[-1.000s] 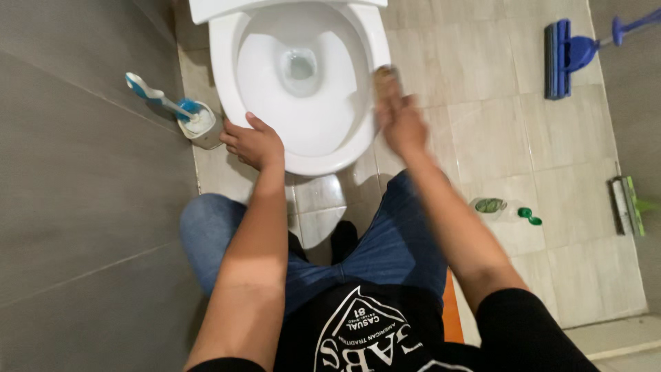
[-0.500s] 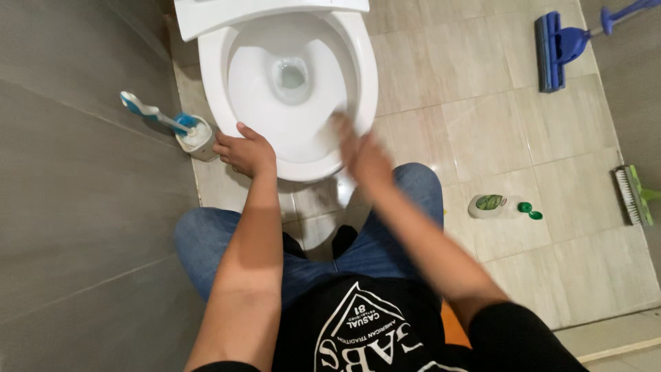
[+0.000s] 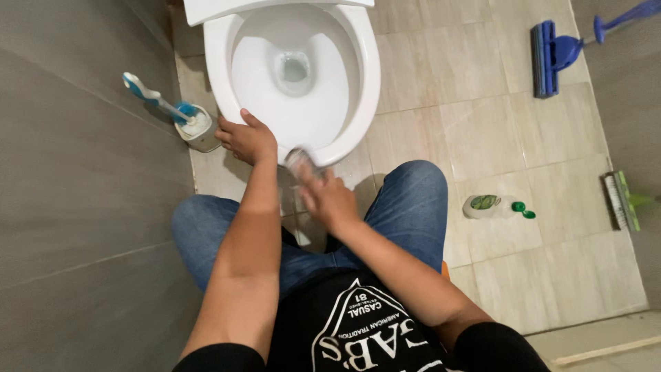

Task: The person scrubs the toilet seat and rim using a brush and cleaning liquid. They apply the liquid to the brush and scrub the seat thoroughly, then rinse the brush in the toilet bowl and continue scrubbing the seat and rim.

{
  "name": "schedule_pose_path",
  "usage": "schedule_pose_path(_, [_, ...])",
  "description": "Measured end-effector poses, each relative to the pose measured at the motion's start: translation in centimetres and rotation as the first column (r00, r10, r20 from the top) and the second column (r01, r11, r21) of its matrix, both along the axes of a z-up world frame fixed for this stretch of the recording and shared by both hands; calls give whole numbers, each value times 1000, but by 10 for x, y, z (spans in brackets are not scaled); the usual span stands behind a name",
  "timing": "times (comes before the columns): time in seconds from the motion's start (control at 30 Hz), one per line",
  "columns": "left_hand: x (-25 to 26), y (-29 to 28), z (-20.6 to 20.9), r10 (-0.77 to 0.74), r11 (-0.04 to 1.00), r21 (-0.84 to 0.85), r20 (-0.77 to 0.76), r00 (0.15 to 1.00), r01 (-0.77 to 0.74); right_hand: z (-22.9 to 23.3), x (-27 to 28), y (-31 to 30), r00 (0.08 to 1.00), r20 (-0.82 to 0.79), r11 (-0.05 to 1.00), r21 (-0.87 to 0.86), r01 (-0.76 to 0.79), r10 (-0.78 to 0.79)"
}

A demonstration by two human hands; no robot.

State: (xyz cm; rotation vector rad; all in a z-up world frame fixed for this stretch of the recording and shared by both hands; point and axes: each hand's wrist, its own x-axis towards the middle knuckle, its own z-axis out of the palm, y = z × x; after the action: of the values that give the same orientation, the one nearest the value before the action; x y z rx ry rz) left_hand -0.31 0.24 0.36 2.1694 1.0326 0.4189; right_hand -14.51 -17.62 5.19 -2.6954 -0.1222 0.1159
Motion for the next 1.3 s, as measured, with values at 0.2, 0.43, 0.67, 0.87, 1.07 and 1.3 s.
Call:
schedule_pose_path(0.2, [1,-2,-4,0,1000,24,47,999,-1,12,56,-72,953,-138,962,13,273,-269])
schedule_pose_path(0.43, [0,-3,15,6,1000,-3,-20,1000,-6,9,-13,-8,990,-62,991,46,-122,125])
schedule_pose_path(0.67, [4,-3,4,4,999,34,26,1000,-5,48,80,-82,953,-19,952,-52,302,-303])
schedule_pose_path(0.87, [2,-5,6,14,998,58,34,999,-16,24,4,-18,998,-60,997,71,1,4])
schedule_pose_path(1.07, [2,-5,0,13,998,54,40,999,-15,15,44,-72,974,225,984,175,-39,-1])
schedule_pose_path(1.3, [1,-5,3,37,998,59,31,999,-39,19,13,-14,999,-3,995,87,50,-50])
